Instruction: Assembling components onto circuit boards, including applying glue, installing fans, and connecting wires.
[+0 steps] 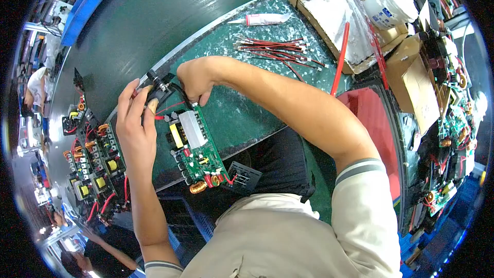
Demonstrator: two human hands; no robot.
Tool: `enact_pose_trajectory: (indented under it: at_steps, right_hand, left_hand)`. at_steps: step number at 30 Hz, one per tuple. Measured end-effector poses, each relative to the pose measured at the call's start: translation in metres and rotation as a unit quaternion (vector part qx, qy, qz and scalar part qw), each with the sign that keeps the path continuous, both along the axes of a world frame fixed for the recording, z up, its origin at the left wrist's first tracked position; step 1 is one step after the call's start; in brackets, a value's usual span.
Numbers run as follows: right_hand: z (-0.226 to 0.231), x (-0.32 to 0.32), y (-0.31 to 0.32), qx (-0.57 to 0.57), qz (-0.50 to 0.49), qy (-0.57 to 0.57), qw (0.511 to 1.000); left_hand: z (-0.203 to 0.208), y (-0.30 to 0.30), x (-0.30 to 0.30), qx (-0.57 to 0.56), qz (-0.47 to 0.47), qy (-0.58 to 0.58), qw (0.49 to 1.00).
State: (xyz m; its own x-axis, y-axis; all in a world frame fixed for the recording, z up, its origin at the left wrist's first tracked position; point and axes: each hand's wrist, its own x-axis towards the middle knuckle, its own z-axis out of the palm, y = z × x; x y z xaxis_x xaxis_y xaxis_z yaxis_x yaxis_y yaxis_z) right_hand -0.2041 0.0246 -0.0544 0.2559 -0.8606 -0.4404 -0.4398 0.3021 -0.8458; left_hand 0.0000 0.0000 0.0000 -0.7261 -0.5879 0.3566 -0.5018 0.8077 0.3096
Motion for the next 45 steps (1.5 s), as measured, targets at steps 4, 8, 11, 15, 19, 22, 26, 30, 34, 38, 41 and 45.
enact_pose_trajectory:
  at_steps: [4,8,11,15,19,22,26,30,34,38,41,45]
  right_hand:
    - [0.002,0.001,0.005,0.007,0.009,0.016,1.000]
    - [0.003,0.002,0.010,-0.105,0.040,0.139,0.984]
    - [0.002,0.013,0.019,-0.173,0.003,0.198,0.965]
    - [0.001,0.015,0.026,-0.182,-0.053,0.196,0.962]
    - [-0.026,0.021,0.035,-0.212,-0.125,0.126,0.961]
    - [-0.034,0.029,0.047,-0.221,-0.188,0.082,0.954]
    - [-0.046,0.034,0.049,-0.237,-0.217,0.092,0.942]
    - [-0.046,0.034,0.048,-0.246,-0.213,0.087,0.942]
    - [-0.048,0.031,0.050,-0.263,-0.210,0.068,0.939]
    - [-0.048,0.029,0.050,-0.261,-0.205,0.052,0.942]
    - [-0.052,0.035,0.050,-0.266,-0.212,0.080,0.937]
    - [-0.048,0.039,0.054,-0.292,-0.192,0.108,0.931]
  left_hand:
    - [0.000,0.002,0.000,0.005,-0.002,0.001,1.000]
    - [0.002,0.004,-0.002,0.008,-0.003,0.005,1.000]
    - [0.003,0.006,-0.001,0.007,0.003,-0.001,1.000]
    - [0.002,0.008,0.000,0.001,0.004,-0.004,1.000]
    - [0.002,0.010,0.001,0.007,0.012,-0.003,1.000]
    - [0.002,0.009,0.000,-0.001,0.011,-0.004,1.000]
    - [0.001,0.008,-0.001,-0.011,0.003,-0.007,1.000]
    - [0.002,0.010,0.000,0.017,0.013,0.000,1.000]
    - [0.002,0.011,-0.001,0.015,0.011,0.001,1.000]
    - [0.001,0.011,-0.001,0.012,0.009,-0.003,1.000]
    - [0.000,0.010,0.002,-0.018,0.000,0.001,1.000]
    - [-0.001,0.011,0.008,-0.018,0.001,0.008,1.000]
